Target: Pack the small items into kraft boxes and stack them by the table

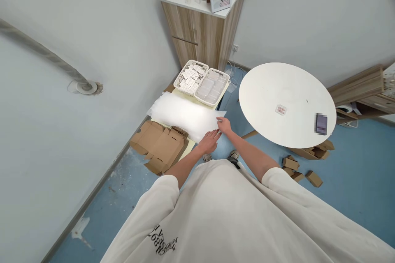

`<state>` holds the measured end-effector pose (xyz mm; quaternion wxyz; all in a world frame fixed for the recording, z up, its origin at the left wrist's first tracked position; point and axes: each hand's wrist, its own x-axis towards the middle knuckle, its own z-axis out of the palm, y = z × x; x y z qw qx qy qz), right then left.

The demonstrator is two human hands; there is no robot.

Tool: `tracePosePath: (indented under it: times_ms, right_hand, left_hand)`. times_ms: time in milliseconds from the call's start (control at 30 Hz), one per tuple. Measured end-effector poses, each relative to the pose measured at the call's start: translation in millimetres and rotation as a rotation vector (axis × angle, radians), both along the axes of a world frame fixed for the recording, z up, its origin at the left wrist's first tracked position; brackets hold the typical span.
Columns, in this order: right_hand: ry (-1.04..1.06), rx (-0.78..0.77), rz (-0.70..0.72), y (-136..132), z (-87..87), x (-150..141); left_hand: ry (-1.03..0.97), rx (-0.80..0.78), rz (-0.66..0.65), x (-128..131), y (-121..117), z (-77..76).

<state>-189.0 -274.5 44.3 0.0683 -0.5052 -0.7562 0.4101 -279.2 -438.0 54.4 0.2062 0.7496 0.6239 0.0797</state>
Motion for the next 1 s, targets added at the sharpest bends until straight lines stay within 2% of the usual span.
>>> tracePosePath:
  times_ms: [167, 333, 467, 667, 833, 1000]
  right_hand:
    - [-0.055, 0.086, -0.102, 28, 15.0, 45]
    - [-0.065, 0.101, -0.226, 57, 26.8, 101]
    - [-0.023, 0.087, -0.297, 79, 27.8, 144]
    - [0.054, 0.082, -0.395, 129, 20.8, 207]
    - [0.1, 0.06, -0.466, 185, 14.5, 261]
    - [0.077, 0.017, -0.606, 239, 5.4, 322]
  left_hand:
    - [0.007, 0.013, 0.053, 11, 20, -0.2]
    - [0.032, 0.016, 0.046, 31, 57, -2.3]
    - [0.047, -0.006, 0.009, 56, 87, -5.3]
    - [0.062, -0.057, -0.034, 103, 141, -13.2]
    - [0.058, -0.096, -0.022, 152, 190, -19.7]
    - [0.043, -0.155, 0.0, 204, 232, -18.6]
